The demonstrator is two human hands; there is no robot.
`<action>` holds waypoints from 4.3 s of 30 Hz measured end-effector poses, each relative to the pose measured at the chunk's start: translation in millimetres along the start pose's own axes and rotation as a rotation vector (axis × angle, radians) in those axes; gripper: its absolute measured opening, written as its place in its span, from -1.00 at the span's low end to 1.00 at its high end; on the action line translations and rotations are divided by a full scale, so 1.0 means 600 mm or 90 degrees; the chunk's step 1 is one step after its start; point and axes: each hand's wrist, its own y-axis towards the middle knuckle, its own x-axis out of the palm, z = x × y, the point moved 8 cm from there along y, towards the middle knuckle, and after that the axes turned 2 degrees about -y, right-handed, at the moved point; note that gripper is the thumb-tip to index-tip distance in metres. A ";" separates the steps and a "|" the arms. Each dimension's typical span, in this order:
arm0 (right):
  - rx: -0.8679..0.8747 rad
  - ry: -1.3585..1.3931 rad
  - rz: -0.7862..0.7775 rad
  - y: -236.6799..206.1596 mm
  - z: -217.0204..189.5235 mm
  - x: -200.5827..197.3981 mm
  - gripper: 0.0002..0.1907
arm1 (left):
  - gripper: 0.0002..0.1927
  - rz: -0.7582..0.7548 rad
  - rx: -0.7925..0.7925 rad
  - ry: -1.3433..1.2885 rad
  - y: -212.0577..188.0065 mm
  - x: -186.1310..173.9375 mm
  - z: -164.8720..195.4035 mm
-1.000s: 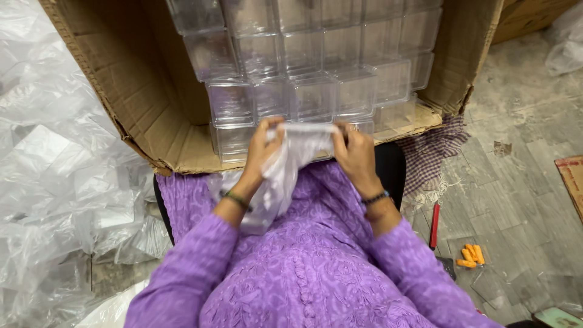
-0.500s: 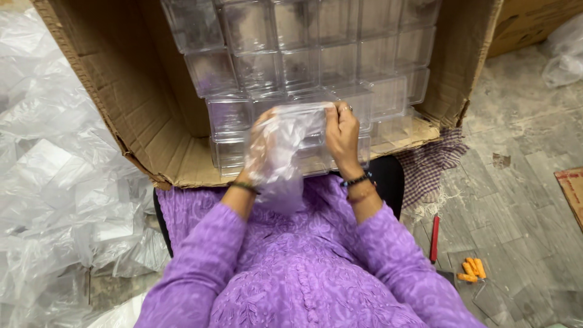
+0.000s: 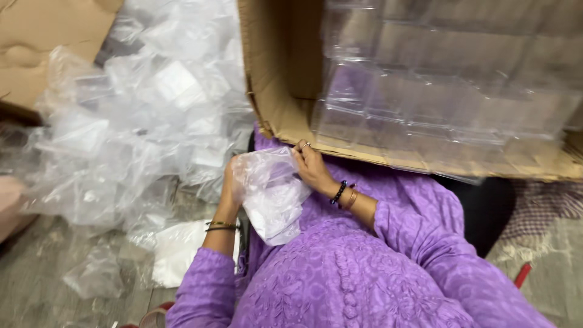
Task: The person sits on the floor and packs clear plastic boxes into a large cardboard carton, placing plastic bags around the boxes and arranging them to fill the carton. They occasionally reposition boxes and press plastic packaging into place around the load.
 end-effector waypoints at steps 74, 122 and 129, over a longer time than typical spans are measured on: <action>0.007 0.334 0.142 -0.128 -0.174 -0.313 -0.83 | -0.65 -0.325 0.266 0.153 -0.189 0.465 0.273; -0.024 -0.357 0.648 -0.157 0.023 -0.757 -0.72 | -0.55 -0.616 0.272 0.140 -0.078 0.889 0.030; -0.050 0.404 0.599 -0.170 0.055 -0.667 -0.69 | -0.37 -0.514 0.406 0.113 -0.056 0.777 0.014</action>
